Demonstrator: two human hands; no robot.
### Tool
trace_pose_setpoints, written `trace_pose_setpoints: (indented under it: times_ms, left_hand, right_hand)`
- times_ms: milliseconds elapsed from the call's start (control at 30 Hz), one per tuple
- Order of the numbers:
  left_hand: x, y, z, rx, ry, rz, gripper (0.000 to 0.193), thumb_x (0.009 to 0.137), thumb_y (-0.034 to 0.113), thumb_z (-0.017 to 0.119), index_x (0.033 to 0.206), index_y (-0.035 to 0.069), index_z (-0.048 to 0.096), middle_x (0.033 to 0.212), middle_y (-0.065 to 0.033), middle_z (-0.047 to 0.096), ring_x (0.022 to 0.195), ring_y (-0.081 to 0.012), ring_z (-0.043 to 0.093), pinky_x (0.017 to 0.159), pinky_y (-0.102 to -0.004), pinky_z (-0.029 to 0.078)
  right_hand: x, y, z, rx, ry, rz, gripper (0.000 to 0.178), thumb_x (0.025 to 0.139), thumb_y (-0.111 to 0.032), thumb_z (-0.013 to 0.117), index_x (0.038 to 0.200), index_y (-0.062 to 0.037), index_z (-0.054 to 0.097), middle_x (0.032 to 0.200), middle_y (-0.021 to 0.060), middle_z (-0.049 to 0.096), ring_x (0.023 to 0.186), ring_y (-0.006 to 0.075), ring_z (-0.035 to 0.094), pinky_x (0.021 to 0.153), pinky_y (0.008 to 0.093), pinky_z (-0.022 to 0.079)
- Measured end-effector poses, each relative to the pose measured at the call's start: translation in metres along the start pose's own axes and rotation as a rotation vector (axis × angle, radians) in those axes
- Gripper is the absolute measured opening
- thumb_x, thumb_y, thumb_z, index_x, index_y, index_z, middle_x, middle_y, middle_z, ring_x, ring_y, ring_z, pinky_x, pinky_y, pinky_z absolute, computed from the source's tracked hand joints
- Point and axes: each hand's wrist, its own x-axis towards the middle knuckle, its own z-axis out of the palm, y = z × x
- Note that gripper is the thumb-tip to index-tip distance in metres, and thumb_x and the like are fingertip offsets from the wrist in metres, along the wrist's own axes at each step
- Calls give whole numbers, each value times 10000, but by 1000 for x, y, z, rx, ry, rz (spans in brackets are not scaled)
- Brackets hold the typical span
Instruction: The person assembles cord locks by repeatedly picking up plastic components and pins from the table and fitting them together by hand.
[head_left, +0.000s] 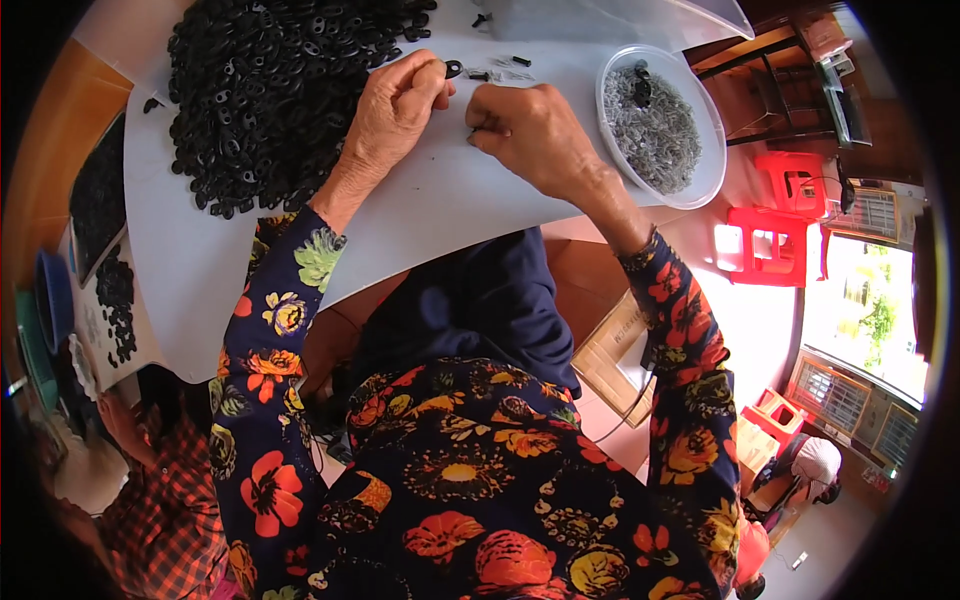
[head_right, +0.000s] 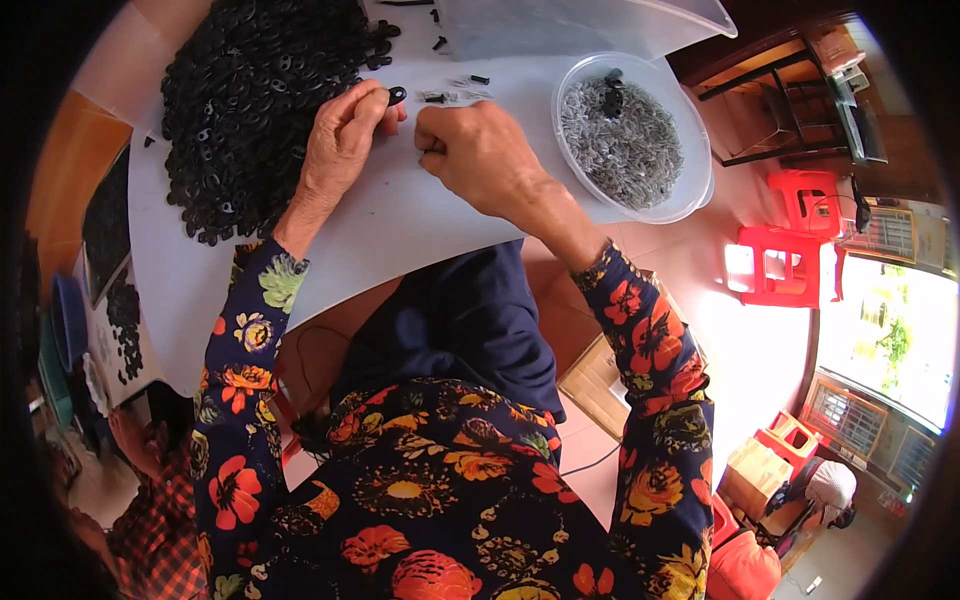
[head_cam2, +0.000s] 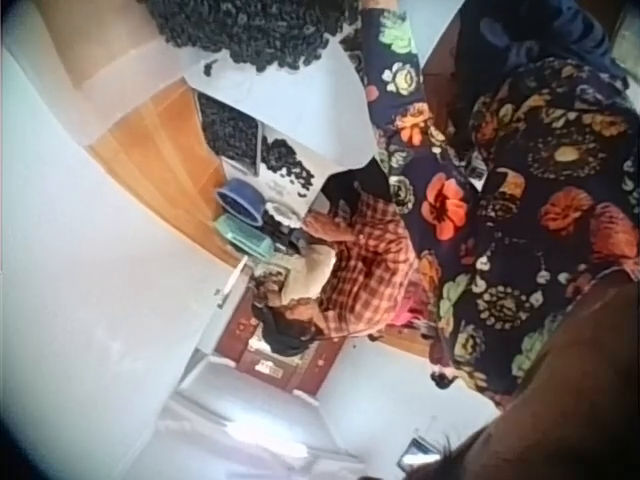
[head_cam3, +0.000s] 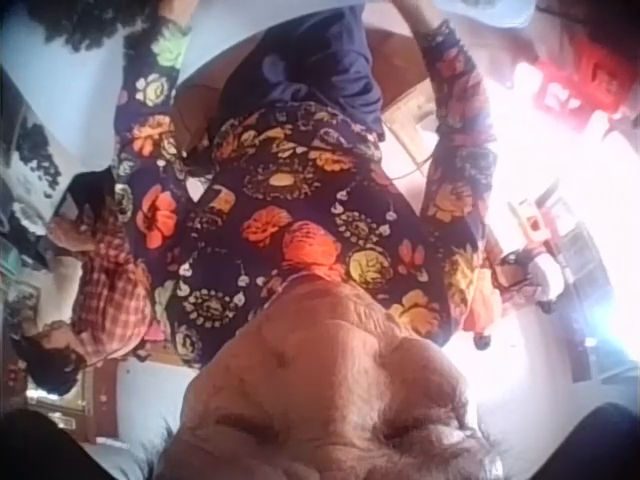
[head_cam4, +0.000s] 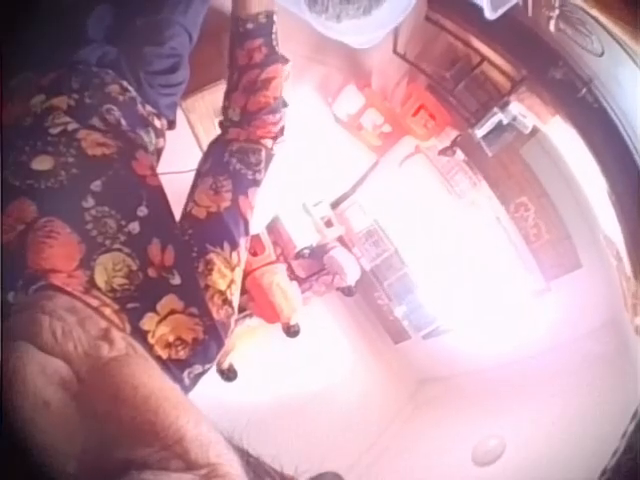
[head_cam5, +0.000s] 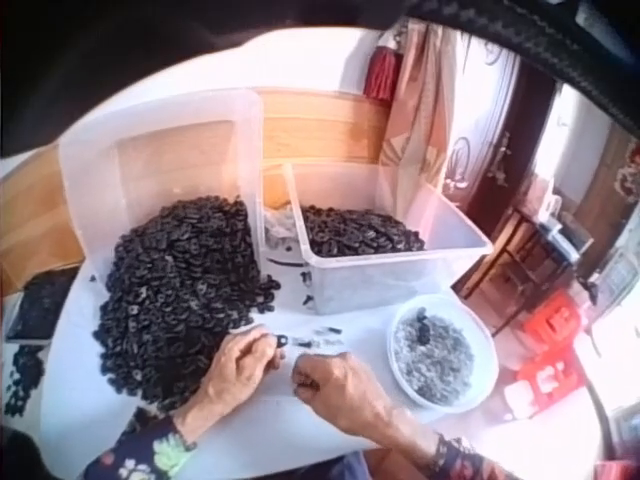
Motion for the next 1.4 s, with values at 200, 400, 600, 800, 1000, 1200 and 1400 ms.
trace_pose_setpoints:
  times_ms: [200,400,600,800,1000,1200,1400]
  left_hand:
    - [3,-8,0,-88,29,-26,264,902,207,459,748,4,529,639,-31,538,649,-98,514,630,-262,442]
    - [3,-6,3,-71,42,-35,283,899,233,462,771,-3,550,649,-34,564,619,-95,500,604,-251,425]
    - [2,-1,0,-9,32,-35,269,906,231,466,789,5,550,639,-29,556,613,-87,489,588,-252,425]
    - [2,2,0,1,2,-57,248,902,220,475,795,7,543,631,-24,542,606,-79,471,582,-252,419]
    - [0,-1,4,77,-53,65,203,919,164,471,802,2,503,603,-28,468,579,-92,407,550,-256,400]
    - [0,0,5,110,-79,81,189,926,141,454,810,-7,474,606,-50,426,555,-111,397,527,-278,401]
    - [0,-3,2,91,-71,70,216,926,169,456,794,-1,443,616,-40,378,572,-108,346,528,-272,372]
  right_hand:
    - [-4,8,18,861,257,260,151,819,-25,653,953,42,634,811,89,676,711,132,653,661,263,540]
    - [2,0,31,1113,395,272,126,876,8,583,989,62,602,890,92,666,742,130,649,688,245,548]
    - [7,-6,33,1099,450,234,95,871,6,579,961,33,579,860,74,663,738,111,620,695,242,525]
    - [8,-4,36,1083,492,217,114,854,3,592,960,20,557,843,63,651,750,95,599,702,234,504]
    - [5,-2,36,1113,482,204,108,845,18,598,935,8,539,819,54,632,754,98,607,701,231,503]
    - [5,1,38,1121,480,173,125,839,23,612,927,4,525,825,55,620,762,101,611,711,234,505]
    - [5,0,36,1114,449,189,249,822,23,642,1056,14,556,817,48,610,760,105,607,724,232,507]
